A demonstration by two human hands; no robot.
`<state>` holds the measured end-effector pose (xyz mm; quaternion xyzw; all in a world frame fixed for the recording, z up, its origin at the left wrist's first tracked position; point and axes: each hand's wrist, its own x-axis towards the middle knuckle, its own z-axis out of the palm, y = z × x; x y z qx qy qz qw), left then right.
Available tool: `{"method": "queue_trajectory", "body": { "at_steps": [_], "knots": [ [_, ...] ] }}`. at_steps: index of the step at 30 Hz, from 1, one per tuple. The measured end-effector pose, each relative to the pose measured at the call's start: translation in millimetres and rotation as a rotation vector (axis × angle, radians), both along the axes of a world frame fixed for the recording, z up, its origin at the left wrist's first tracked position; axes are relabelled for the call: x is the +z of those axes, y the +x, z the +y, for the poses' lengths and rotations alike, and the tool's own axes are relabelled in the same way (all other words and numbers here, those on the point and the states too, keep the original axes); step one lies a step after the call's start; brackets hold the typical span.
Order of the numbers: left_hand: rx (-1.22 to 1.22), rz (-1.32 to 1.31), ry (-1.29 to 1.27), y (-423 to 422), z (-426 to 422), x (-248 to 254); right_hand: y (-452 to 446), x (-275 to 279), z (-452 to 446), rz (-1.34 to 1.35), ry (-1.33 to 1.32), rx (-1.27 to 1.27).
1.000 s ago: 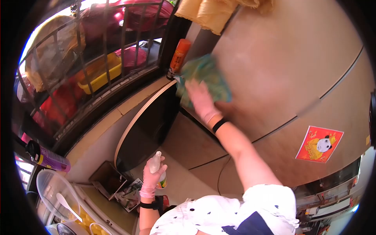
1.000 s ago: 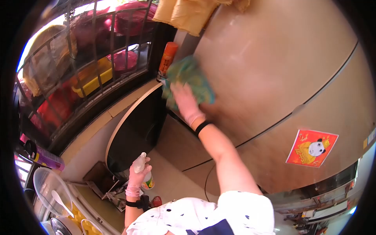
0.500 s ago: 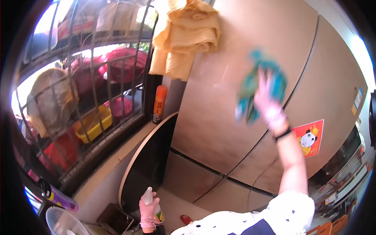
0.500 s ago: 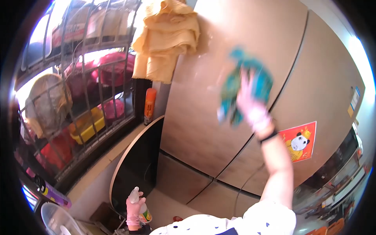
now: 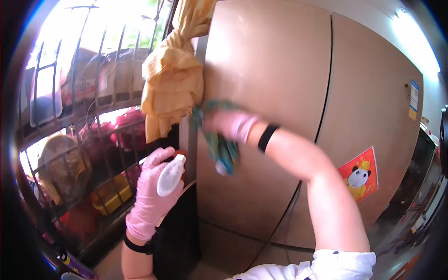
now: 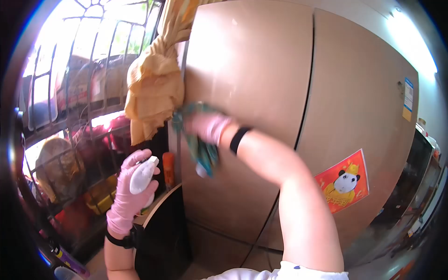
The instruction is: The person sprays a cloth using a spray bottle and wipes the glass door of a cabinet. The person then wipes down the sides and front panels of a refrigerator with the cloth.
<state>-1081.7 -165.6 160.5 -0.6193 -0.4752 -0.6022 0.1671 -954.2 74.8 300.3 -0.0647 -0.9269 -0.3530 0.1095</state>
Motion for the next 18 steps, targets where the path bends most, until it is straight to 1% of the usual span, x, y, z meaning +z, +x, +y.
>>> {"method": "queue_trajectory", "body": {
  "at_steps": [1, 2, 3, 4, 5, 6, 7, 8, 10, 11, 12, 13, 14, 15, 16, 17, 18],
  "knots": [
    [0.071, 0.088, 0.042, -1.2, 8.9, 13.6, 18.6, 51.8, -9.3, 0.238, -0.163, 0.102],
    [0.186, 0.221, 0.055, -3.0, 13.0, 29.0, 49.4, 106.9, -39.6, 0.483, -0.880, 0.094],
    [0.158, 0.249, 0.036, -3.6, 15.6, 44.6, 69.5, 157.2, -2.2, 0.544, -0.100, -0.026],
    [0.135, 0.195, 0.020, -1.1, 18.1, 52.6, 102.7, 197.4, -0.9, 0.637, 0.281, 0.006],
    [0.113, 0.142, 0.010, -0.9, 19.9, 61.8, 129.9, 233.3, -29.2, 0.875, 0.050, -0.300],
    [0.079, 0.168, -0.078, -3.8, 16.6, 73.6, 160.9, 251.8, -11.0, 0.933, 0.392, -0.419],
    [0.079, 0.174, -0.063, -5.2, 19.4, 83.0, 179.2, 261.0, 9.0, 0.975, 0.734, -0.537],
    [0.162, 0.235, -0.063, -5.0, 22.9, 91.6, 175.4, 262.1, 14.9, 0.983, 0.747, -0.535],
    [0.286, 0.328, -0.080, -6.4, 34.0, 109.1, 163.3, 266.1, 21.2, 1.100, 0.643, -0.550],
    [0.285, 0.335, -0.071, -7.4, 42.7, 116.5, 141.4, 253.3, -8.9, 1.089, 0.633, -0.579],
    [0.341, 0.390, -0.075, -8.7, 51.9, 124.8, 123.2, 259.4, -5.4, 1.053, 0.625, -0.395],
    [0.399, 0.445, -0.080, -9.7, 60.1, 133.3, 91.7, 262.6, 4.1, 0.896, 0.821, -0.468],
    [0.444, 0.472, -0.095, -8.0, 67.1, 141.6, 55.7, 255.5, 11.1, 0.840, 0.718, -0.290],
    [0.440, 0.477, -0.083, -11.0, 74.6, 146.1, 4.8, 241.7, 54.1, 0.907, 0.712, 0.075],
    [0.482, 0.522, -0.105, -16.3, 83.0, 149.1, -17.5, 208.1, 25.2, 0.928, 0.892, 0.191],
    [0.526, 0.572, -0.123, -20.0, 90.5, 153.7, -35.2, 191.4, -7.3, 0.703, 0.242, 0.105],
    [0.518, 0.505, -0.177, -21.1, 95.4, 155.3, -32.2, 185.9, -19.2, 0.623, 0.279, 0.052]
  ]
}}
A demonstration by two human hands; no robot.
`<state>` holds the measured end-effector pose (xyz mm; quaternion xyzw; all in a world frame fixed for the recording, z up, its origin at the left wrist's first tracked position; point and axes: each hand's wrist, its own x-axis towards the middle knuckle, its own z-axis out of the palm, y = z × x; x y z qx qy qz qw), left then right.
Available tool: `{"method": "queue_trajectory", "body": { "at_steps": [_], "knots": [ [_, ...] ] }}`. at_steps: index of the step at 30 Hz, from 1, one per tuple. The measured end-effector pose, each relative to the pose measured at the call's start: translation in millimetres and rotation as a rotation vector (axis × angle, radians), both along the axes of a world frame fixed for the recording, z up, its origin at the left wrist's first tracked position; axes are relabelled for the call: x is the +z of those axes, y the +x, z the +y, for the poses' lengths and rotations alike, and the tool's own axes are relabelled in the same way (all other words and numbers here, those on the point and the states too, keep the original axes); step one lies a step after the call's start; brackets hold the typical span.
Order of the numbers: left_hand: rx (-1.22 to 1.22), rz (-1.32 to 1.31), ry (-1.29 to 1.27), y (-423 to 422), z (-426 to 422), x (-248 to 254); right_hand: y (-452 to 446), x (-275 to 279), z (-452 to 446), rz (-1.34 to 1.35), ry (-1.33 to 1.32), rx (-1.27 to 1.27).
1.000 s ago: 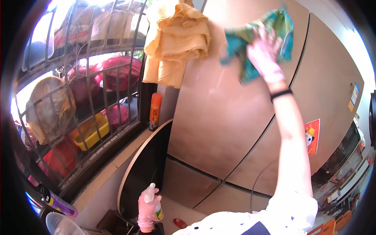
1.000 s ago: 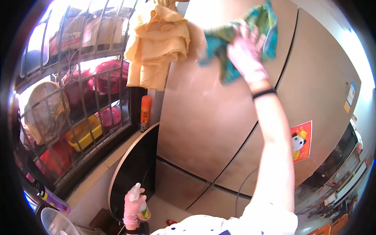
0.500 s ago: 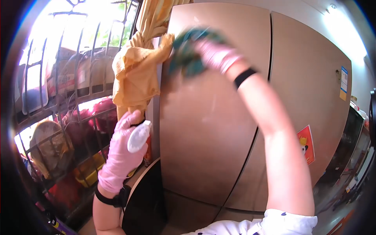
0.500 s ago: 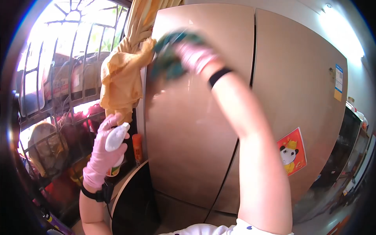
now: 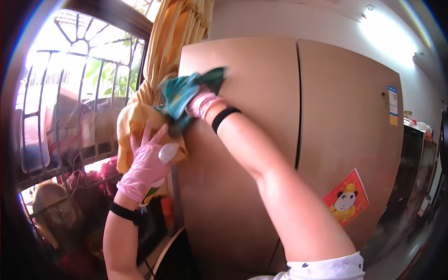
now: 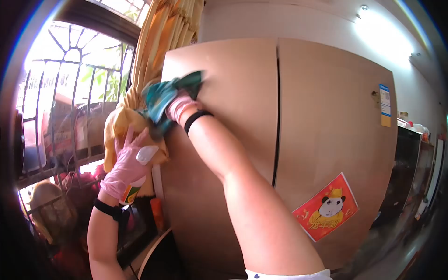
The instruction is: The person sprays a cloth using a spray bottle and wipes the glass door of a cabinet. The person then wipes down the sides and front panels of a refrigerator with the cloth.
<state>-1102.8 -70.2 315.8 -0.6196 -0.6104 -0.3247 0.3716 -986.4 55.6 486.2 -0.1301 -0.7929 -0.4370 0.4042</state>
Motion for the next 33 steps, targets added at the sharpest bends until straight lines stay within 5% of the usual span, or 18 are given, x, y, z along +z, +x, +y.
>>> {"method": "queue_trajectory", "body": {
  "at_steps": [1, 3, 6, 7, 9, 13, 14, 15, 17, 19, 20, 23, 27, 30, 32, 33],
  "knots": [
    [-0.012, 0.014, 0.019, -5.5, 2.0, 2.1, 2.8, 2.2, -2.8, -0.070, 0.015, -0.074],
    [0.018, -0.115, -0.119, -18.2, 7.1, -1.6, 50.1, 20.3, 6.8, 0.151, 0.157, 0.223],
    [0.019, -0.157, -0.109, -34.9, 9.4, -14.3, 152.5, 89.0, 35.0, 0.440, 0.022, 0.028],
    [0.026, -0.176, -0.082, -39.0, 11.8, -18.6, 188.3, 103.8, 14.9, 0.458, -0.212, -0.308],
    [0.013, -0.203, -0.056, -40.8, 5.2, -19.4, 228.7, 99.5, 33.2, 0.483, 0.349, -0.537],
    [-0.028, -0.235, 0.050, -51.2, 9.3, -17.3, 157.9, 45.0, 17.3, 0.061, 0.214, -0.743],
    [-0.140, -0.255, 0.129, -51.3, 9.2, -15.7, 140.0, 13.3, 28.6, -0.084, 0.204, -0.117],
    [-0.251, -0.275, 0.208, -52.0, 9.1, -14.6, 122.2, -23.6, 0.4, -0.360, 0.162, -0.308],
    [-0.297, -0.187, 0.348, -55.0, 12.5, -16.6, 109.4, -71.4, 1.7, -0.701, 0.019, -0.273],
    [-0.886, -0.694, 0.092, -29.9, -6.7, 7.9, 128.9, -97.5, -4.4, -0.775, -0.059, -0.137],
    [-0.745, -0.536, 0.128, -25.2, -10.3, 18.5, 143.8, -97.3, -11.1, -0.765, -0.146, -0.145],
    [-0.929, -0.778, 0.092, 1.6, -17.1, 41.4, 202.5, -92.8, -2.9, -0.491, 0.003, -0.036],
    [-0.975, -0.842, -0.039, 28.3, -14.3, 61.9, 262.4, -93.1, -14.5, -0.041, 0.222, -0.459],
    [-0.958, -0.824, -0.037, 37.8, 1.0, 67.9, 266.0, -101.0, -12.1, 0.049, 0.412, -0.494],
    [-1.003, -0.821, 0.004, 40.3, 10.9, 67.4, 250.7, -102.2, -8.3, 0.389, -0.426, 0.306],
    [-1.044, -0.817, 0.047, 40.3, 13.3, 66.8, 246.7, -104.3, -5.3, 0.382, -0.431, 0.307]
  ]
}}
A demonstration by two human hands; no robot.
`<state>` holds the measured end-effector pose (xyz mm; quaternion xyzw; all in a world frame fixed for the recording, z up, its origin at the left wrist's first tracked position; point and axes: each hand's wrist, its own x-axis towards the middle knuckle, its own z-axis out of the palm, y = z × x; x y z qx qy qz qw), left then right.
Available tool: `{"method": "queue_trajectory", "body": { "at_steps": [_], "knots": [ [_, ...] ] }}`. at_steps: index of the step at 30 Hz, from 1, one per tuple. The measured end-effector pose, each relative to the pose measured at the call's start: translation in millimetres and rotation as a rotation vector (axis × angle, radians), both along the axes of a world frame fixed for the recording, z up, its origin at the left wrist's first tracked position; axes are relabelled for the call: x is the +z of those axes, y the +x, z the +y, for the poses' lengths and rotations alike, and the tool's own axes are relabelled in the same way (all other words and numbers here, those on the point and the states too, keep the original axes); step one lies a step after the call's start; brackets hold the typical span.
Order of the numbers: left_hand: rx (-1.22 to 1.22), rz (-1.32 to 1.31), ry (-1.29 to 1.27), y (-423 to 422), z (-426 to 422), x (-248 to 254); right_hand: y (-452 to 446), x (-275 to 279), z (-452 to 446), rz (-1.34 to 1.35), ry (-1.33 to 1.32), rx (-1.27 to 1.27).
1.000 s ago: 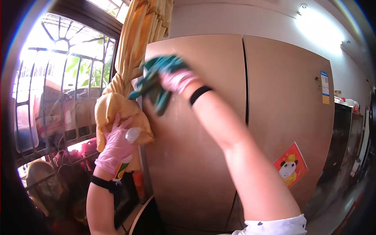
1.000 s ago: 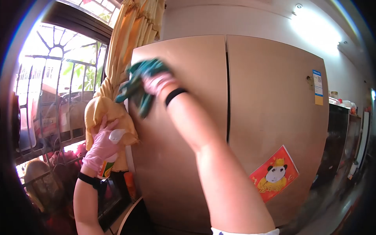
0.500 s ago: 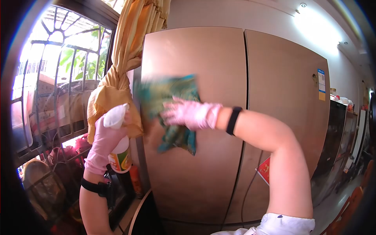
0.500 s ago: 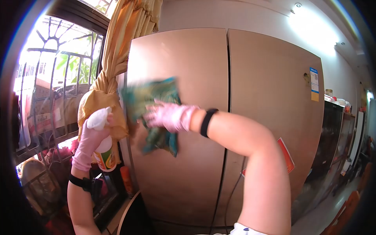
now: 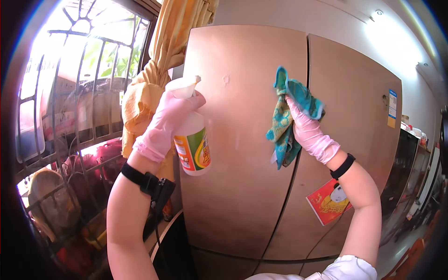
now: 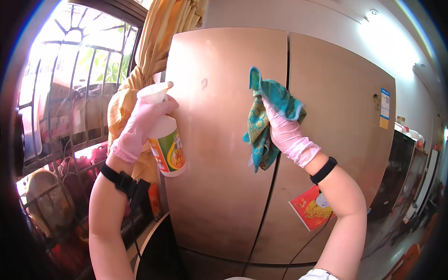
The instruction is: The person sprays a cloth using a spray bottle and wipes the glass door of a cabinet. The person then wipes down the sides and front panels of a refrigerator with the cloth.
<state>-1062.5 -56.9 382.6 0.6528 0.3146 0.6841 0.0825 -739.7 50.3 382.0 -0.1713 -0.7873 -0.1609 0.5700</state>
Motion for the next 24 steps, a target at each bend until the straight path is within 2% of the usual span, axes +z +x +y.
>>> {"method": "queue_trajectory", "body": {
  "at_steps": [2, 4, 5, 8, 11, 12, 14, 15, 16, 17, 18, 19, 20, 21, 22, 23, 24],
  "knots": [
    [0.022, -0.019, -0.027, 1.6, 0.1, 4.6, -6.9, -4.4, 11.3, 0.133, -0.253, 0.551],
    [0.039, -0.034, -0.051, 3.3, 2.1, 8.9, -5.2, -10.2, 34.7, -0.007, 0.232, 0.045],
    [0.034, -0.046, -0.017, 3.1, 4.7, 10.0, -11.5, -15.7, 36.4, 0.039, 0.174, 0.059],
    [0.065, -0.029, -0.003, -1.9, 7.6, 14.3, -32.2, -43.8, 24.1, 0.015, 0.354, -0.076],
    [0.022, 0.009, 0.048, 0.4, 3.3, 14.3, -56.8, -42.3, -10.0, -0.058, 0.270, -0.099],
    [0.054, 0.036, 0.075, 0.7, 0.6, 10.4, -73.2, -26.9, -21.6, 0.041, 0.142, 0.140],
    [0.104, 0.091, 0.123, 2.0, -2.0, -0.8, -93.7, 11.7, 2.2, 0.021, 0.548, -0.222],
    [0.098, 0.097, 0.056, -5.7, -0.8, -6.4, -105.7, 38.2, -15.7, -0.185, 0.441, -0.595],
    [0.092, 0.106, 0.060, -9.1, -1.7, -12.1, -126.1, 60.0, -2.0, -0.186, 0.473, -0.397],
    [0.102, 0.017, 0.068, -11.5, -2.6, -17.9, -148.5, 93.9, 42.1, -0.260, 0.500, -0.537],
    [0.116, -0.074, 0.078, -17.4, -3.5, -22.4, -168.5, 115.8, 47.4, -0.229, 0.337, -0.413],
    [0.117, -0.068, 0.087, -30.3, 1.0, -26.6, -184.6, 118.8, 53.3, -0.129, 0.363, -0.281],
    [0.196, -0.057, 0.068, -46.0, 12.1, -35.0, -191.6, 112.3, 24.1, -0.221, 0.424, -0.551],
    [0.271, -0.039, 0.043, -59.4, 22.8, -43.8, -193.4, 90.9, -1.3, -0.351, 0.245, -0.414],
    [0.306, -0.062, 0.046, -67.3, 31.0, -50.2, -199.7, 57.1, -13.6, -0.406, 0.534, -0.625],
    [0.415, -0.013, 0.039, -72.7, 31.7, -55.0, -192.1, 36.3, 16.8, -0.655, 0.849, -0.415],
    [0.523, 0.030, 0.037, -72.4, 31.6, -60.0, -205.6, 25.3, 52.8, -0.699, 0.639, -0.311]
  ]
}}
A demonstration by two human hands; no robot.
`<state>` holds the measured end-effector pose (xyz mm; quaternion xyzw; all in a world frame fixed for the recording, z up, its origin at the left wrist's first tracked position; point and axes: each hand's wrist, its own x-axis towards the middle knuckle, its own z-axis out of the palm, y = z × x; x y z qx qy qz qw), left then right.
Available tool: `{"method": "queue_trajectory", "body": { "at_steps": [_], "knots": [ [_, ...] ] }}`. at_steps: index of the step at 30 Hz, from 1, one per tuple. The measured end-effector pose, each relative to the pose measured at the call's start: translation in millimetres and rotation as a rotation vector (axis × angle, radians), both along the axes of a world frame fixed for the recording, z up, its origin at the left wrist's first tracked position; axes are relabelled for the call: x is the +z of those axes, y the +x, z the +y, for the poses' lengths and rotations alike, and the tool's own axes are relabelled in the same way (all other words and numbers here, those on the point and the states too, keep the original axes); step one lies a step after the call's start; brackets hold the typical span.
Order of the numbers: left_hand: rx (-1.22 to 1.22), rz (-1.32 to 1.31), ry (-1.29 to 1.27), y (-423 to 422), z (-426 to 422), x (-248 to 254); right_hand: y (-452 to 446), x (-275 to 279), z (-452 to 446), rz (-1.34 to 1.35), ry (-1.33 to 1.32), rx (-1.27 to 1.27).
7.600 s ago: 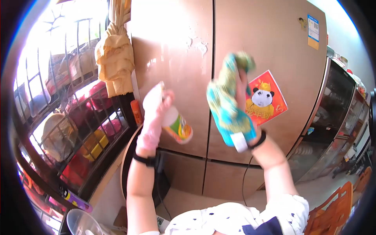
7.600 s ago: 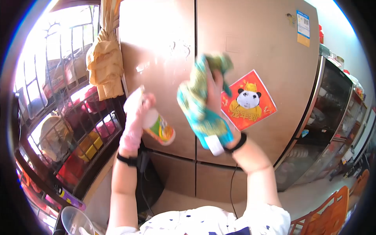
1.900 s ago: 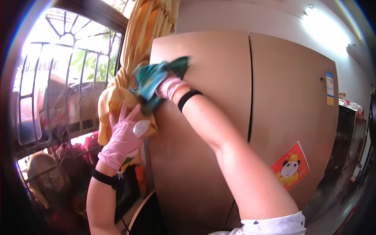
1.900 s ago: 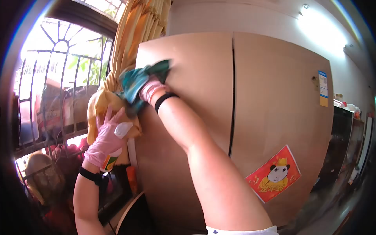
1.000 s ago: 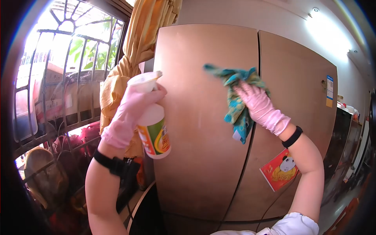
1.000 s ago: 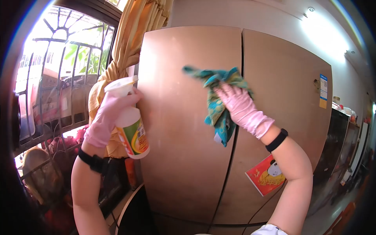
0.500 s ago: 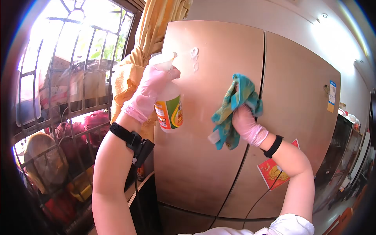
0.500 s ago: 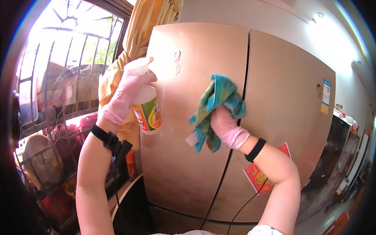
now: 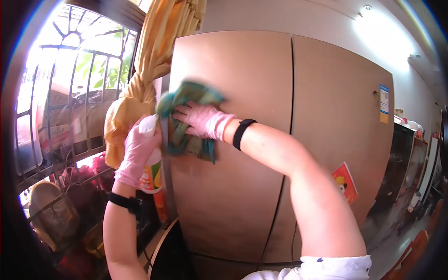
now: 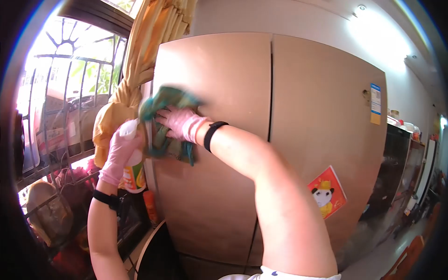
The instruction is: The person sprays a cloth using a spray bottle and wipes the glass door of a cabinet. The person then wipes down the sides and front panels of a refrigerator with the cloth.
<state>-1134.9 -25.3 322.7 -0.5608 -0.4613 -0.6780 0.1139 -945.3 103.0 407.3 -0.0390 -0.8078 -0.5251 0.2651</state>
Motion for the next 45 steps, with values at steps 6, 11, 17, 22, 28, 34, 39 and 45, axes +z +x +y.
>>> {"method": "queue_trajectory", "body": {
  "at_steps": [6, 11, 17, 22, 28, 34, 39, 45],
  "knots": [
    [0.461, 0.098, -0.123, -21.6, -15.6, -28.3, 127.6, 132.7, -31.0, 0.696, -0.301, 0.373],
    [0.540, 0.282, -0.314, -6.6, -42.4, -18.5, 127.8, 147.6, -11.7, 1.051, 0.455, -0.485],
    [0.638, 0.054, -0.260, -13.0, -35.6, -3.0, 80.7, 2.7, -93.5, 0.323, -0.335, -0.095],
    [0.344, -0.138, -0.188, -89.9, 4.3, -32.2, 156.6, 138.2, -93.7, 0.429, -0.874, 0.331],
    [0.112, -0.179, -0.137, -90.3, 6.9, -41.6, 11.6, 165.0, -27.0, 0.557, 0.193, -0.466],
    [0.183, -0.134, -0.085, -72.1, -10.7, -51.1, -19.9, 39.8, -14.4, -0.206, 0.035, -0.100],
    [0.171, -0.063, -0.052, -73.1, -37.7, -54.9, -23.1, 166.0, -72.6, 0.343, -0.622, -0.151],
    [0.074, -0.209, 0.014, -62.9, -44.6, -47.7, -42.9, 130.0, 2.9, 0.124, -0.055, -0.265]
  ]
}}
